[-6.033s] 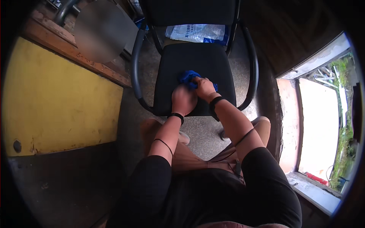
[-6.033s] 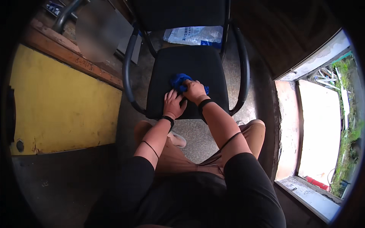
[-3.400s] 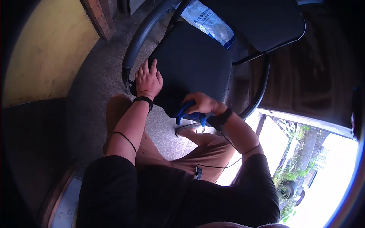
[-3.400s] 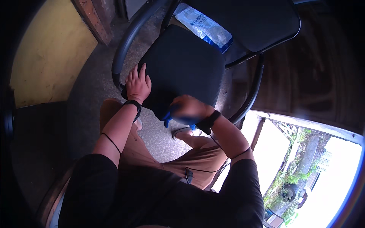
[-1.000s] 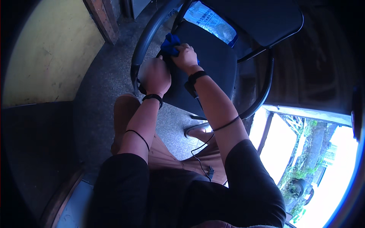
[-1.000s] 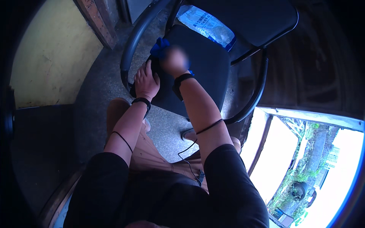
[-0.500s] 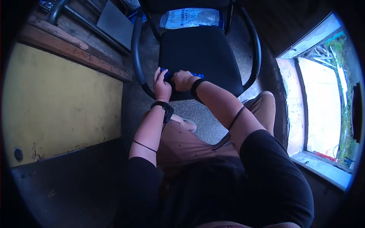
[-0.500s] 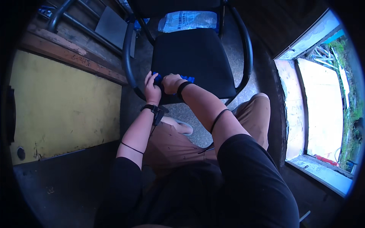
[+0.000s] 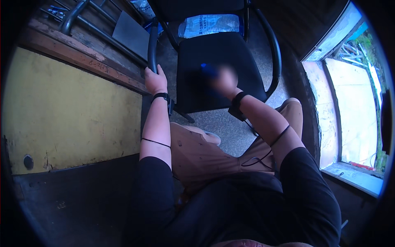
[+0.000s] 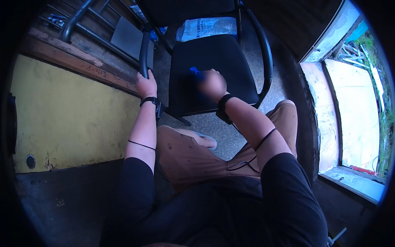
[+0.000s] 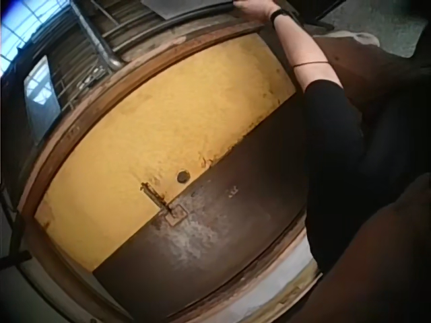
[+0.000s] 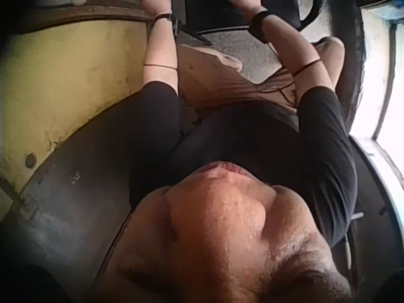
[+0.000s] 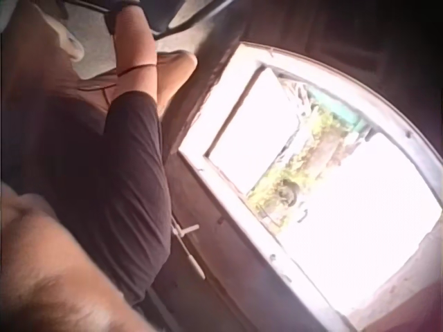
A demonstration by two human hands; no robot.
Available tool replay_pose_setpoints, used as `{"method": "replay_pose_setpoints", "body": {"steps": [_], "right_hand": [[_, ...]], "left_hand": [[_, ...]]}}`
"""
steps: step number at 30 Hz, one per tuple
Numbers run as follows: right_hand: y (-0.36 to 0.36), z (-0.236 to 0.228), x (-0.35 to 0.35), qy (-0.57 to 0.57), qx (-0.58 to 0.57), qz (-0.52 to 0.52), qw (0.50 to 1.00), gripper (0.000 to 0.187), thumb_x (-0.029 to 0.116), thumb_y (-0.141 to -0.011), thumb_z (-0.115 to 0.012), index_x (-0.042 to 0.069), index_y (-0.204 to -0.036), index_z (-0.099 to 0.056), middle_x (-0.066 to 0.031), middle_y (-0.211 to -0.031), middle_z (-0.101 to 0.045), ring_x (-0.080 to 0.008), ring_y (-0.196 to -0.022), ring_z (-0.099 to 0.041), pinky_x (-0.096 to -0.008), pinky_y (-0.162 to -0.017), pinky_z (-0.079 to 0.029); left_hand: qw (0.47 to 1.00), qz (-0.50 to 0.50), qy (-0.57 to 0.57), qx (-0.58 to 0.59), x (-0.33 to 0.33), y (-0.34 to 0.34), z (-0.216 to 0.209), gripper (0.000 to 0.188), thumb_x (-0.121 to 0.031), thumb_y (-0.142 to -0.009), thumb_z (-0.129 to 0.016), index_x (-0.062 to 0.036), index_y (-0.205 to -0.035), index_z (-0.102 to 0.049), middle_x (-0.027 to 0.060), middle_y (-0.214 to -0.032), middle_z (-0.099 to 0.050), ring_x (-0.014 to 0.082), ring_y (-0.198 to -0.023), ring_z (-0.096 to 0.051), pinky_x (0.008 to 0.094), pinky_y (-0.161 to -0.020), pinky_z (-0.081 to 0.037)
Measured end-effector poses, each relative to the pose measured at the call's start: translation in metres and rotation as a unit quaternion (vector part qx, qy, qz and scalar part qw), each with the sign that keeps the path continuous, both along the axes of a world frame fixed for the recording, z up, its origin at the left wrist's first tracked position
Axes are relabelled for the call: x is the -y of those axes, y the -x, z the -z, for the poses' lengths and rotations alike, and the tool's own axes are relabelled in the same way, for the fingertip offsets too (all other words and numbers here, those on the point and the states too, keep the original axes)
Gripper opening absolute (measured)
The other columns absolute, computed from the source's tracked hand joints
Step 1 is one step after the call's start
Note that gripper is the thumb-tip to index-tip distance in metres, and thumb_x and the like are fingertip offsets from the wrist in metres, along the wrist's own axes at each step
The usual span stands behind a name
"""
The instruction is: The person wipes the seat and frame of a chair with a cloth, then turns it over to wipe the underside. Finally, they wipe the backrest and the armrests of the chair.
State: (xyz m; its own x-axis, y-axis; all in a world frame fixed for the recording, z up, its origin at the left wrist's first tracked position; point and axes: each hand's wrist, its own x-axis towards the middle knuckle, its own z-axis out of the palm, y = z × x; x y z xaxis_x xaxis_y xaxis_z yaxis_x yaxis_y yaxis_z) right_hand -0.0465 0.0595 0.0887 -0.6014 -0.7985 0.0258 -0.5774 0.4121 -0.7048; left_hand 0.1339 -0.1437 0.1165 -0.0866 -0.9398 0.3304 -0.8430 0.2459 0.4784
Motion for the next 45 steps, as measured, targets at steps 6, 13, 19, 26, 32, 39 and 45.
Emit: {"method": "replay_pose_setpoints", "body": {"steps": [6,13,19,26,32,39,45], "right_hand": [[-0.078,0.030,0.022,-0.087,-0.119,-0.150,0.978,0.029,0.017,-0.078,-0.066,0.014,-0.104,-0.078,-0.0106,-0.116,-0.067,-0.0314,-0.113,-0.061,-0.0397,-0.091,-0.052],[-0.088,0.005,0.017,-0.032,-0.011,-0.201,0.979,0.038,0.024,-0.081,-0.073,0.007,-0.115,-0.075,-0.0170,-0.112,-0.069,-0.0350,-0.108,-0.064,-0.0399,-0.097,-0.053],[-0.066,0.030,0.017,-0.003,-0.053,0.029,0.998,0.032,0.027,-0.084,-0.073,0.005,-0.108,-0.073,-0.0168,-0.105,-0.065,-0.0362,-0.102,-0.061,-0.0448,-0.091,-0.053],[-0.097,0.023,0.006,-0.037,0.013,-0.253,0.967,0.037,0.022,-0.079,-0.077,0.008,-0.113,-0.075,-0.0136,-0.113,-0.067,-0.0341,-0.109,-0.062,-0.0406,-0.095,-0.053],[0.054,0.038,-0.072,-0.070,-0.202,0.032,0.976,0.032,0.010,-0.078,-0.068,0.005,-0.110,-0.072,-0.0176,-0.109,-0.064,-0.0375,-0.106,-0.061,-0.0447,-0.093,-0.054],[0.021,0.043,-0.068,-0.074,-0.156,0.075,0.982,0.021,0.018,-0.080,-0.071,0.006,-0.098,-0.073,-0.0207,-0.104,-0.066,-0.0398,-0.090,-0.069,-0.0493,-0.078,-0.058],[-0.107,0.027,-0.017,-0.065,0.057,-0.287,0.954,0.036,0.025,-0.078,-0.077,0.008,-0.109,-0.074,-0.0176,-0.106,-0.067,-0.0364,-0.101,-0.067,-0.0422,-0.091,-0.055]], "left_hand": [[0.998,-0.018,0.058,0.005,-0.004,0.007,0.002,0.054,-0.043,-0.098,-0.061,0.0007,-0.131,-0.058,0.0218,-0.116,-0.070,0.0378,-0.099,-0.072,0.0433,-0.084,-0.059],[0.998,-0.020,0.061,0.009,-0.001,0.002,0.008,0.054,-0.043,-0.098,-0.061,-0.0001,-0.130,-0.058,0.0205,-0.115,-0.071,0.0370,-0.097,-0.072,0.0427,-0.082,-0.059],[0.998,-0.021,0.058,-0.014,-0.004,0.010,0.002,0.054,-0.047,-0.096,-0.063,-0.0022,-0.126,-0.061,0.0207,-0.112,-0.071,0.0398,-0.098,-0.070,0.0476,-0.082,-0.057],[0.998,-0.022,0.060,0.006,0.003,0.000,0.010,0.053,-0.046,-0.097,-0.062,-0.0026,-0.128,-0.060,0.0179,-0.112,-0.072,0.0354,-0.093,-0.073,0.0431,-0.078,-0.060],[0.998,-0.028,0.060,0.019,0.004,0.002,0.010,0.053,-0.046,-0.097,-0.061,-0.0031,-0.128,-0.061,0.0177,-0.112,-0.072,0.0354,-0.093,-0.073,0.0431,-0.078,-0.060],[0.997,-0.031,0.065,0.000,0.005,0.002,0.009,0.053,-0.046,-0.096,-0.062,-0.0033,-0.128,-0.061,0.0185,-0.112,-0.072,0.0373,-0.095,-0.072,0.0452,-0.080,-0.059],[0.998,-0.013,0.068,-0.009,-0.002,0.007,0.009,0.056,-0.047,-0.097,-0.062,-0.0017,-0.129,-0.060,0.0181,-0.112,-0.072,0.0363,-0.093,-0.073,0.0429,-0.077,-0.059]]}}
